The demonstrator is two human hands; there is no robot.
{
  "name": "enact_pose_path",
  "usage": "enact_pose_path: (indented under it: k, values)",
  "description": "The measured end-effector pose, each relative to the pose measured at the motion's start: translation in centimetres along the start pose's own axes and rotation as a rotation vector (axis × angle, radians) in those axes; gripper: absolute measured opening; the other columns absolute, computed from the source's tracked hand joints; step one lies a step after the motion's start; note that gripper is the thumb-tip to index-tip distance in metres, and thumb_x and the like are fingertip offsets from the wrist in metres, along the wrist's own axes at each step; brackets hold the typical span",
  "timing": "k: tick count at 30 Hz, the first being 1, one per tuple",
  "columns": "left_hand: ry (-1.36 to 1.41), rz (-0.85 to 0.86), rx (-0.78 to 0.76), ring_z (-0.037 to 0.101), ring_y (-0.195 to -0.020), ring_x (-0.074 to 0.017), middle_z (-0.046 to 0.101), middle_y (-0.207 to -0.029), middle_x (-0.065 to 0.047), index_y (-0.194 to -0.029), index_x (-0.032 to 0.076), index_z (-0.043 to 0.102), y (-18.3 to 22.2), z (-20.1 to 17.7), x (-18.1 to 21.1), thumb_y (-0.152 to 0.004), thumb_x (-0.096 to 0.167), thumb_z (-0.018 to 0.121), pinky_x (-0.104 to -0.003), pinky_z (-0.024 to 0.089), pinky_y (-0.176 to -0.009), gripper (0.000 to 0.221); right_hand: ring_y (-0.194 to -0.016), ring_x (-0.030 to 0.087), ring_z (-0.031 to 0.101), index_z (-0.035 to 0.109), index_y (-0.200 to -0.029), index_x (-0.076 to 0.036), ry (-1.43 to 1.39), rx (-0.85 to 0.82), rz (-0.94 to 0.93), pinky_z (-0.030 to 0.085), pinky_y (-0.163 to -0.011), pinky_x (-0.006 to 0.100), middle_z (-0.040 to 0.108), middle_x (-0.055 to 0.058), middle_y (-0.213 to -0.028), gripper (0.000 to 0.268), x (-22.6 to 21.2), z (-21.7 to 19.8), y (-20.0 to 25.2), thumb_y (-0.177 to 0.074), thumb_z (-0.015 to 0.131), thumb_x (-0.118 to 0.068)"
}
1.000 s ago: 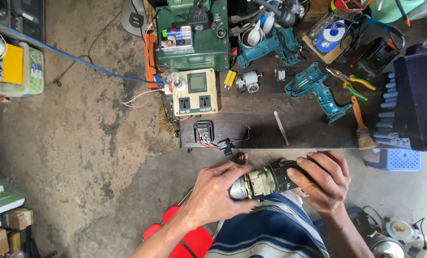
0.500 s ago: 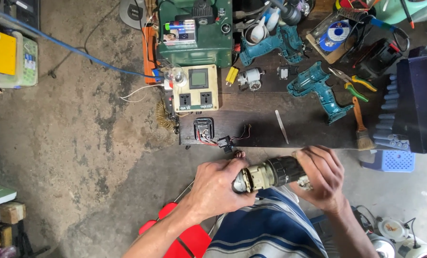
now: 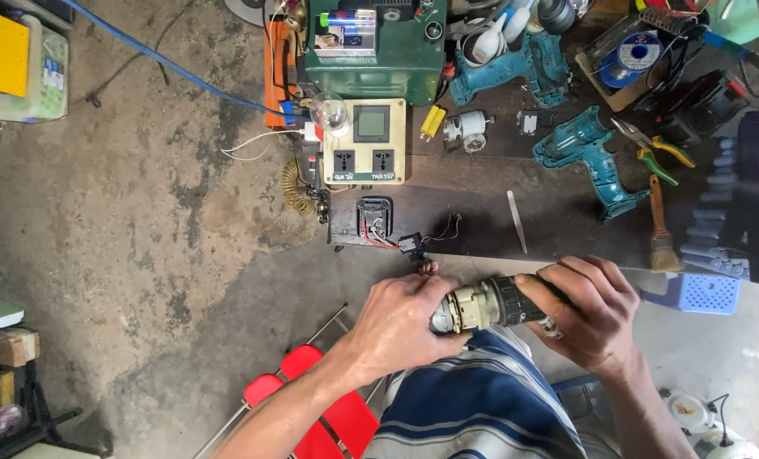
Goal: Disassembling a small motor using a hammer and then taking apart a power drill at a workbench to remove internal components.
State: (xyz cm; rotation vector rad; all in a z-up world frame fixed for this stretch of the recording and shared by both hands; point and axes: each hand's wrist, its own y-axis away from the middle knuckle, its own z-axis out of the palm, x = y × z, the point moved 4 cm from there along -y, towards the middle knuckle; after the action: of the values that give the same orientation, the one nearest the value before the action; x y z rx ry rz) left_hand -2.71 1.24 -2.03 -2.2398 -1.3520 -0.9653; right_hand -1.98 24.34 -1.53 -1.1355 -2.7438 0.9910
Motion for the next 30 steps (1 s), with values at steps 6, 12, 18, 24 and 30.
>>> enact_pose_path:
  k: [6,12,18,24,30]
  values:
    - [0.075,0.145,0.191,0.076,-0.093,-0.0325,0.077,-0.092,-0.012,-0.112,0.005,0.071,0.3,-0.9,0.3,-0.066,0.037,0.091,-0.045,0.063,-0.074,0.059,-0.088,0.035,0.067,0.074,-0.112,-0.006,-0.022,-0.007,0.018,0.053,-0.076,0.046,0.063,0.015,-0.107,0.044,-0.3,-0.8,-0.8,-0.102,0.048,-0.041]
    - [0.098,0.215,0.241,0.073,-0.080,-0.0280,0.076,-0.088,-0.007,-0.110,0.004,0.070,-0.1,-1.8,0.7,-0.071,0.036,0.088,-0.042,0.059,-0.065,0.054,-0.095,0.031,0.069,0.070,-0.122,-0.007,-0.085,-0.049,0.027,0.060,-0.082,0.045,0.065,0.015,-0.112,0.044,0.6,-0.4,0.7,-0.097,0.062,-0.043]
    - [0.032,0.179,0.251,0.070,-0.065,-0.0226,0.076,-0.083,-0.007,-0.105,0.003,0.074,0.1,-1.3,-0.6,-0.070,0.031,0.084,-0.040,0.058,-0.054,0.046,-0.096,0.024,0.082,0.069,-0.116,-0.004,-0.679,-0.182,0.408,0.074,-0.078,0.026,0.075,0.018,-0.115,0.056,5.2,1.0,2.7,-0.070,0.087,-0.032]
    - [0.138,0.128,0.255,0.075,-0.067,-0.0337,0.072,-0.071,-0.015,-0.096,0.007,0.077,1.5,1.5,-3.0,-0.067,0.045,0.084,-0.041,0.060,-0.057,0.049,-0.085,0.027,0.077,0.045,-0.147,0.001,-1.774,-0.037,0.753,0.063,-0.052,0.024,0.060,0.041,-0.131,0.094,5.1,8.8,8.3,-0.080,0.087,-0.049]
    - [0.266,0.060,0.354,0.074,-0.068,-0.0358,0.072,-0.070,-0.015,-0.093,0.008,0.077,1.4,-0.3,-2.6,-0.059,0.034,0.089,-0.040,0.061,-0.059,0.044,-0.087,0.052,0.077,0.039,-0.137,0.001,-1.895,0.444,0.709,0.071,-0.053,0.043,0.060,0.051,-0.111,0.076,3.7,9.6,7.5,-0.077,0.085,-0.006]
